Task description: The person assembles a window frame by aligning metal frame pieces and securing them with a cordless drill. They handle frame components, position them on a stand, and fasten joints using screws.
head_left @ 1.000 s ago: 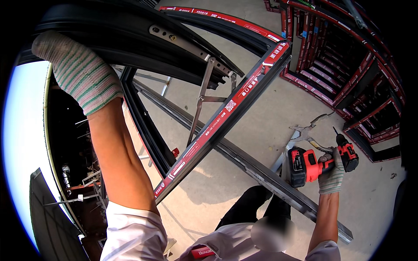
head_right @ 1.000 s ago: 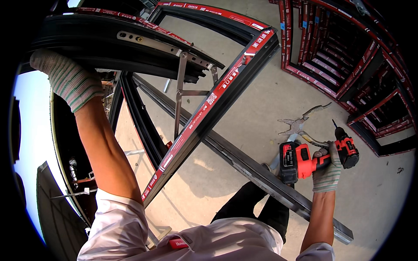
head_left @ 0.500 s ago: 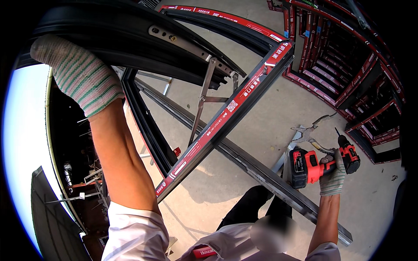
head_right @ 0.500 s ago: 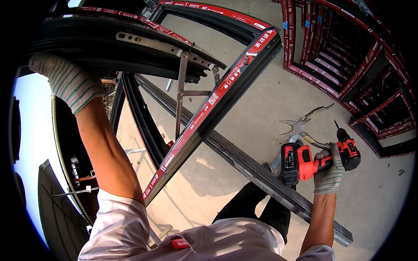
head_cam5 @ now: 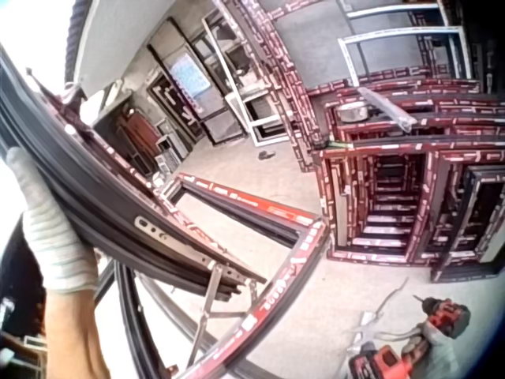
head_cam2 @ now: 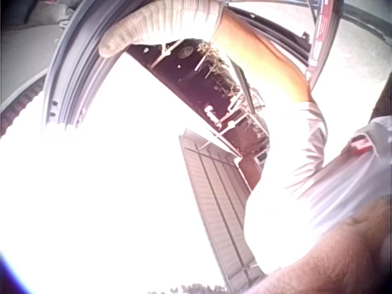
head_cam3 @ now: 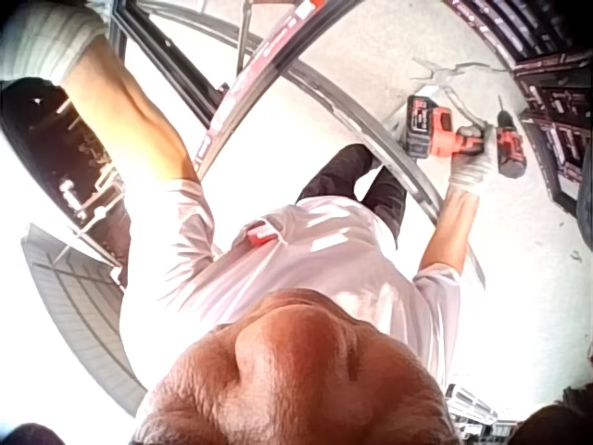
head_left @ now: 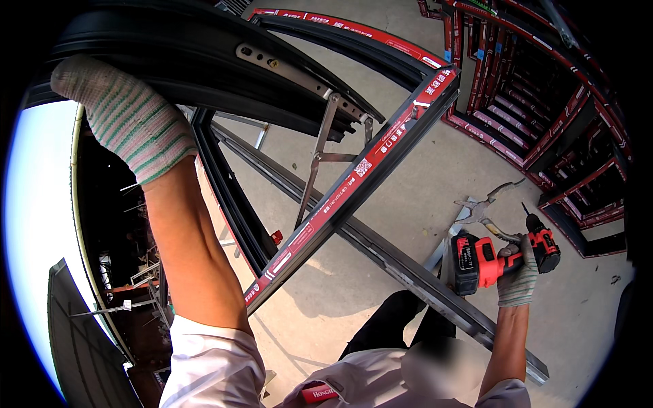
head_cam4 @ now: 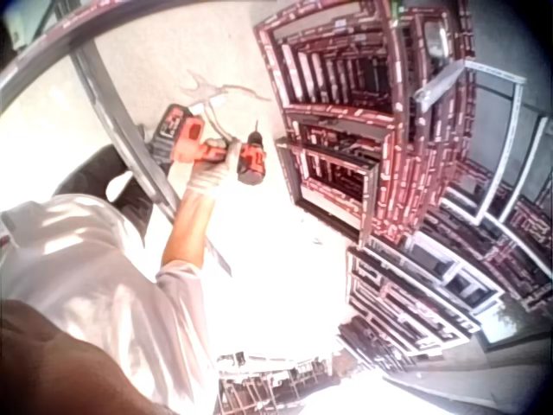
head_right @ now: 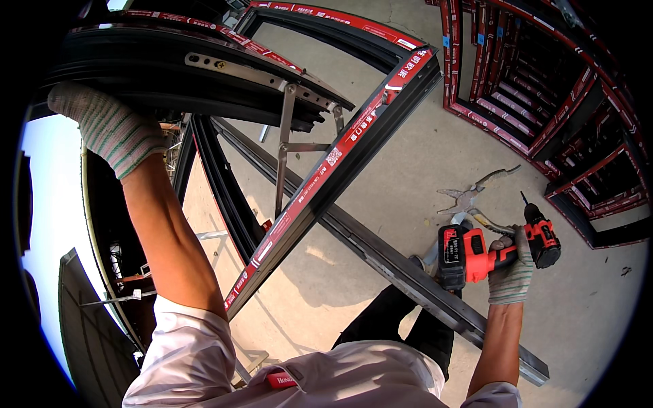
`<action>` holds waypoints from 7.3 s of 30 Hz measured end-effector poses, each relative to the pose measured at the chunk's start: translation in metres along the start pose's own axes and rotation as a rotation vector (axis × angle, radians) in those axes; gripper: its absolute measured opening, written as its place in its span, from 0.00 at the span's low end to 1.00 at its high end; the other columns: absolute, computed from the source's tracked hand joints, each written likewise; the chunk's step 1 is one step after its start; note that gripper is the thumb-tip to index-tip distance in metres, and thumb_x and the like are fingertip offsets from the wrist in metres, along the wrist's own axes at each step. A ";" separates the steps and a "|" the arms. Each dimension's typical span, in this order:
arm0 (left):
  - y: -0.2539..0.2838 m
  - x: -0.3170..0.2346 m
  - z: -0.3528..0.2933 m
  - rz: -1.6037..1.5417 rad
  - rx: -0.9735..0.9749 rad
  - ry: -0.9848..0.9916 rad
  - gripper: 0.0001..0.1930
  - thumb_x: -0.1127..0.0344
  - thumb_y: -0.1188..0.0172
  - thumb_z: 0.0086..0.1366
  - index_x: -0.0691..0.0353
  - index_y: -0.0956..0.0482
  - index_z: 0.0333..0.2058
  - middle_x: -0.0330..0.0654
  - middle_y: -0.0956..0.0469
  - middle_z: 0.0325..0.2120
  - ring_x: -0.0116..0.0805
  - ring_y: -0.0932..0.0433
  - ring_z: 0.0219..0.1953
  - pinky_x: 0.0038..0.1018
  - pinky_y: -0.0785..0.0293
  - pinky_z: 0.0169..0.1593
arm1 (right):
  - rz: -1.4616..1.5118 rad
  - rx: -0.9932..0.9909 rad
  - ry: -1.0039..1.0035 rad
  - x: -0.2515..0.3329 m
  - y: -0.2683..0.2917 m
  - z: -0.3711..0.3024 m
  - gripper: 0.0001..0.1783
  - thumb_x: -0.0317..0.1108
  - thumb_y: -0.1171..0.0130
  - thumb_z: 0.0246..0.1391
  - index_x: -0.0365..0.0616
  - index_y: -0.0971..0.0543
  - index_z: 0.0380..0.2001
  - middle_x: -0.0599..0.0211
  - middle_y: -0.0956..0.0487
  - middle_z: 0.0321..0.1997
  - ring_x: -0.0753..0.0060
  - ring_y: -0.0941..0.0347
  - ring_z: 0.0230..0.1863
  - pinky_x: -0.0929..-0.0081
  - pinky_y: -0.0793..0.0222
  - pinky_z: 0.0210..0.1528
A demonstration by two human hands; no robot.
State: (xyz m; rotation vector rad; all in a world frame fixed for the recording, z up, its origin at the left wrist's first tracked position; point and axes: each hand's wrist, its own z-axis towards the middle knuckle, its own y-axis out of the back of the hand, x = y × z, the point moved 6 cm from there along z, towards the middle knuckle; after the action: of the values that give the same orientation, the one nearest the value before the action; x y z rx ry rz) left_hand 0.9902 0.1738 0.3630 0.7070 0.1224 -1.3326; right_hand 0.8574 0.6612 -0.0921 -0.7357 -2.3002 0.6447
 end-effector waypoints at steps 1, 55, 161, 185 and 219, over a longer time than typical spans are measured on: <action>-0.002 -0.006 -0.002 -0.032 -0.006 0.009 0.56 0.16 0.57 0.61 0.57 0.45 0.72 0.52 0.40 0.71 0.56 0.38 0.71 0.56 0.43 0.73 | 0.002 0.000 -0.003 0.000 0.000 0.000 0.12 0.32 0.36 0.64 0.36 0.24 0.45 0.68 0.26 0.27 0.78 0.28 0.26 0.79 0.23 0.31; -0.013 -0.033 -0.118 -0.119 0.270 0.449 0.36 0.44 0.40 0.73 0.70 0.34 0.65 0.49 0.24 0.57 0.37 0.23 0.56 0.29 0.27 0.62 | 0.023 0.222 -0.033 0.084 -0.067 -0.137 0.13 0.30 0.34 0.62 0.37 0.23 0.45 0.68 0.24 0.32 0.77 0.27 0.30 0.74 0.25 0.34; -0.263 -0.278 -0.449 -0.595 -0.179 1.722 0.21 0.52 0.42 0.71 0.65 0.22 0.49 0.43 0.22 0.26 0.31 0.24 0.20 0.29 0.21 0.23 | -2.486 0.038 0.785 0.555 -0.294 0.317 0.35 0.37 0.31 0.52 0.40 0.33 0.60 0.42 0.23 0.54 0.40 0.24 0.57 0.53 0.24 0.58; -0.360 -0.242 -0.342 -0.540 0.089 1.710 0.23 0.54 0.46 0.73 0.68 0.24 0.55 0.46 0.20 0.34 0.32 0.22 0.29 0.28 0.21 0.29 | -2.657 0.212 0.506 0.563 -0.322 0.443 0.45 0.47 0.30 0.51 0.42 0.35 0.69 0.44 0.27 0.63 0.44 0.30 0.65 0.56 0.32 0.68; -0.224 -0.181 -0.272 -0.765 -0.015 1.443 0.31 0.39 0.51 0.76 0.64 0.26 0.58 0.45 0.18 0.38 0.29 0.18 0.33 0.28 0.19 0.43 | -1.865 2.266 0.557 0.098 -0.396 0.034 0.43 0.44 0.30 0.54 0.39 0.35 0.68 0.44 0.28 0.57 0.44 0.28 0.58 0.56 0.28 0.60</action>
State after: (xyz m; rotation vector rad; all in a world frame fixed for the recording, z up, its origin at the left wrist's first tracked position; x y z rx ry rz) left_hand 0.8212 0.4580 0.1438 1.5867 1.6807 -1.2345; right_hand 0.6390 0.4294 0.1645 1.6926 0.0057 1.0197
